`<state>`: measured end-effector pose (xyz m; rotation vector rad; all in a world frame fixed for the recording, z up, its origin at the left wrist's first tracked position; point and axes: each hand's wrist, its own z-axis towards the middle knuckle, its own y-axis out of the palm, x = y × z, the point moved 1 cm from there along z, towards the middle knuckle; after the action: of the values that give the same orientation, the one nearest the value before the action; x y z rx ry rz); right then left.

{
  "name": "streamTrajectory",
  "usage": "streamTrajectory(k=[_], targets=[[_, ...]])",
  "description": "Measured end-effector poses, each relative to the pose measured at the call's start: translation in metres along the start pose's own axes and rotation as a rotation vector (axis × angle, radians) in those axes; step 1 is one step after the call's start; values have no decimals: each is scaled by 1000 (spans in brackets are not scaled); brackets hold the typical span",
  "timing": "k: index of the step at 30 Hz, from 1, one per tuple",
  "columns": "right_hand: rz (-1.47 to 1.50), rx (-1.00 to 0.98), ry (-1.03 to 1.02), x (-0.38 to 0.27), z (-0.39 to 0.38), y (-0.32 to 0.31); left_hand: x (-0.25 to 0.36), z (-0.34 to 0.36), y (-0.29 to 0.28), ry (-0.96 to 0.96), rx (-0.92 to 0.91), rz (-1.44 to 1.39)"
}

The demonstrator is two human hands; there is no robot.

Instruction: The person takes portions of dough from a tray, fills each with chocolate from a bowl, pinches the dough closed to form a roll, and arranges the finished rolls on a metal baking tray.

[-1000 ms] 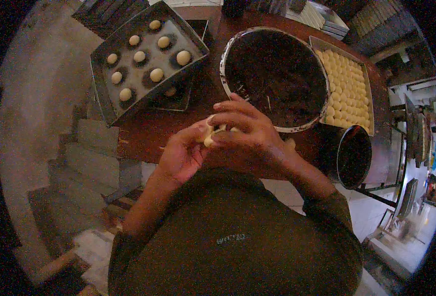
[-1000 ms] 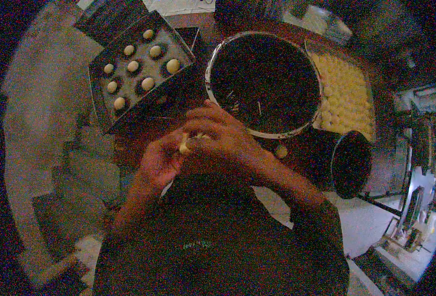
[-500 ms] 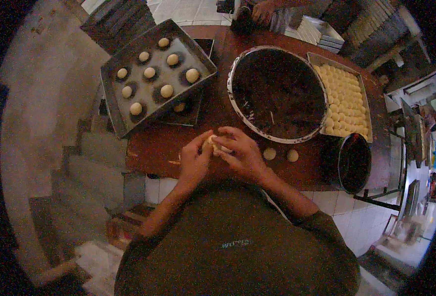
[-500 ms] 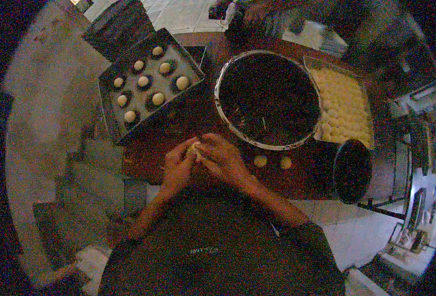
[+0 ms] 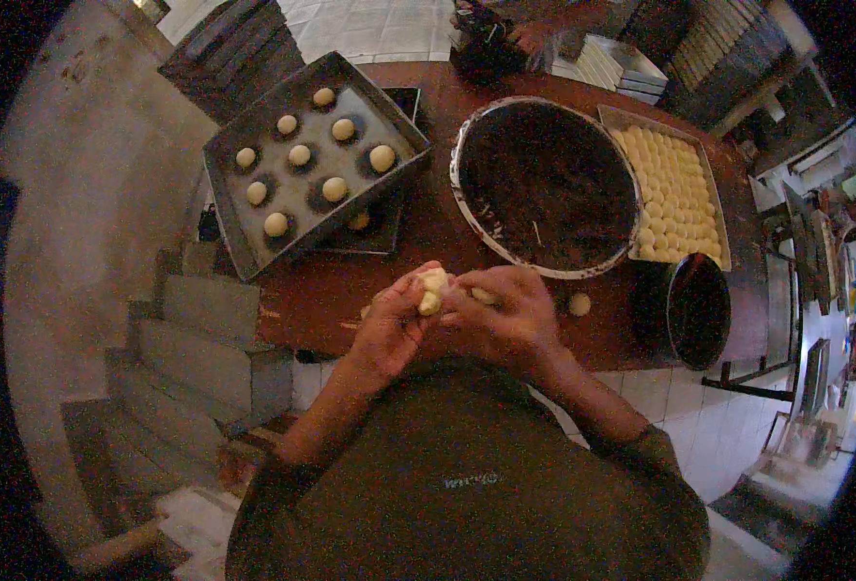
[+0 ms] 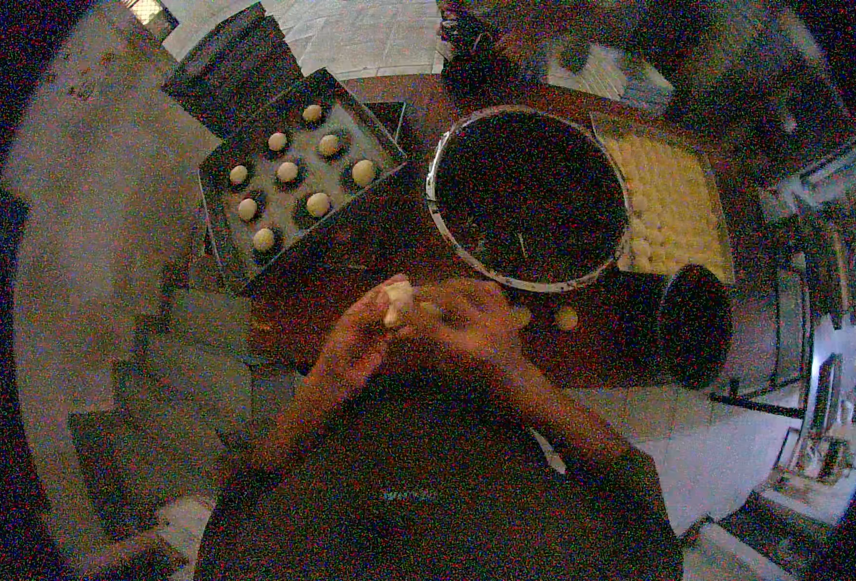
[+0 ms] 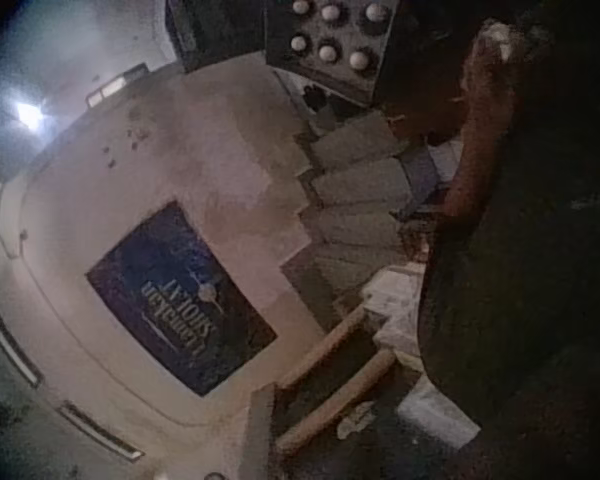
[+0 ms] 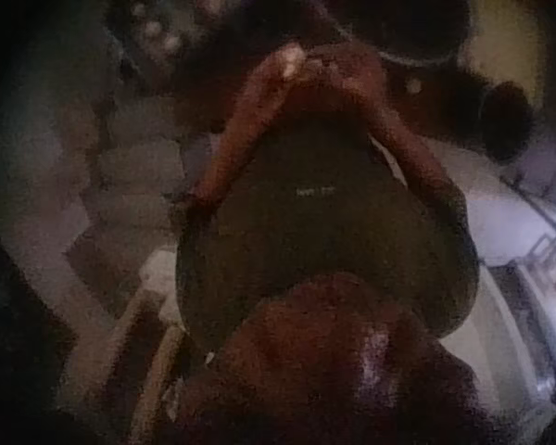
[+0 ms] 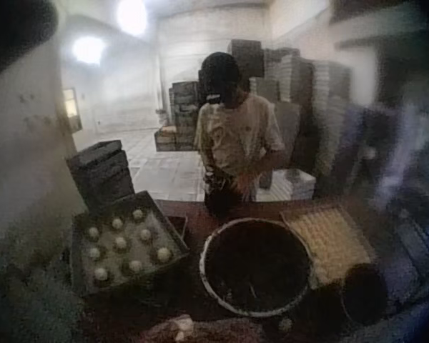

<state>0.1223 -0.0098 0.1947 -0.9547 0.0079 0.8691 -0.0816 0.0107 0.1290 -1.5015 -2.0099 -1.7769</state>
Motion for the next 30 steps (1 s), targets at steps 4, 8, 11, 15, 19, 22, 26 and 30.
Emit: streamTrajectory(k=[4,8,11,15,19,22,26,30], targets=[[165,-78,205,8,-11,15,4,-9,18,-105,55,74],[713,-241,727,15,2,2,10,-15,23,100,-105,535],[892,-281,871,30,-19,27,18,-11,16,256,-125,1374],[643,-106,639,22,-27,41,3,-20,18,104,154,507],[812,-151,623,29,-17,27,8,-22,13,25,138,262],[517,-189,303,29,-23,41,-6,-14,-1,-134,186,246],[539,-99,102,10,2,10,2,-8,4,92,293,852],[682,57,446,13,-4,6,0,-19,37,330,80,409]])
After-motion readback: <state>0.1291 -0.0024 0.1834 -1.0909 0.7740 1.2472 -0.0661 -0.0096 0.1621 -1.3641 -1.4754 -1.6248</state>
